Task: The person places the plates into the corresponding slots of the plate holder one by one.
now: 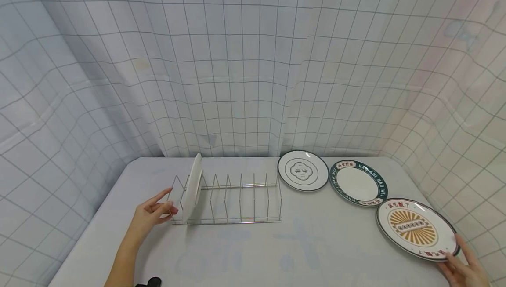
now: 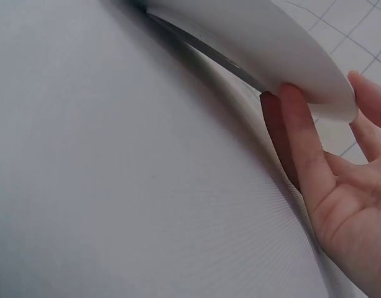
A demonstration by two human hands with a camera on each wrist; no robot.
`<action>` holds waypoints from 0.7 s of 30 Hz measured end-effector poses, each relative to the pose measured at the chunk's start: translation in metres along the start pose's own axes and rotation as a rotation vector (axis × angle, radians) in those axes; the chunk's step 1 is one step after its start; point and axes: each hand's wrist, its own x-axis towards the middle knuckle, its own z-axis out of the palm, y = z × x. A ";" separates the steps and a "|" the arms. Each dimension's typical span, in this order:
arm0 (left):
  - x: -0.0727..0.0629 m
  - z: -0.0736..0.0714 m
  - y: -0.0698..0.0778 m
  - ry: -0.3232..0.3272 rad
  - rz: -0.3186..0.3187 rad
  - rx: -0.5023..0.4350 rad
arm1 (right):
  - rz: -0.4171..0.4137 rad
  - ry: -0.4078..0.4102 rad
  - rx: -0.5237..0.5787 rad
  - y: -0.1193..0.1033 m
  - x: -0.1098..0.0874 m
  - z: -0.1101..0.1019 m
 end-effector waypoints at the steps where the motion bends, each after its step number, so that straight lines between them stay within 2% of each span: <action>1: 0.000 0.000 0.000 -0.001 0.001 -0.001 | -0.016 -0.040 0.056 0.002 0.000 0.000; 4: 0.000 0.000 0.000 -0.003 0.002 0.000 | -0.071 -0.102 0.168 0.007 0.000 0.001; 8: 0.000 0.000 0.000 -0.002 0.002 0.000 | -0.137 -0.045 0.211 0.010 0.002 0.007; 11: 0.000 0.000 0.000 -0.002 0.000 0.001 | -0.137 0.004 0.243 0.009 0.002 0.014; 15: 0.000 0.000 0.000 0.000 -0.006 -0.002 | -0.136 0.048 0.229 0.005 0.001 0.024; 18: 0.000 0.000 0.000 0.000 -0.008 -0.006 | -0.186 0.032 0.213 0.002 0.001 0.034; 21: 0.000 0.000 0.000 0.002 -0.007 -0.002 | -0.240 -0.067 0.238 -0.002 0.002 0.045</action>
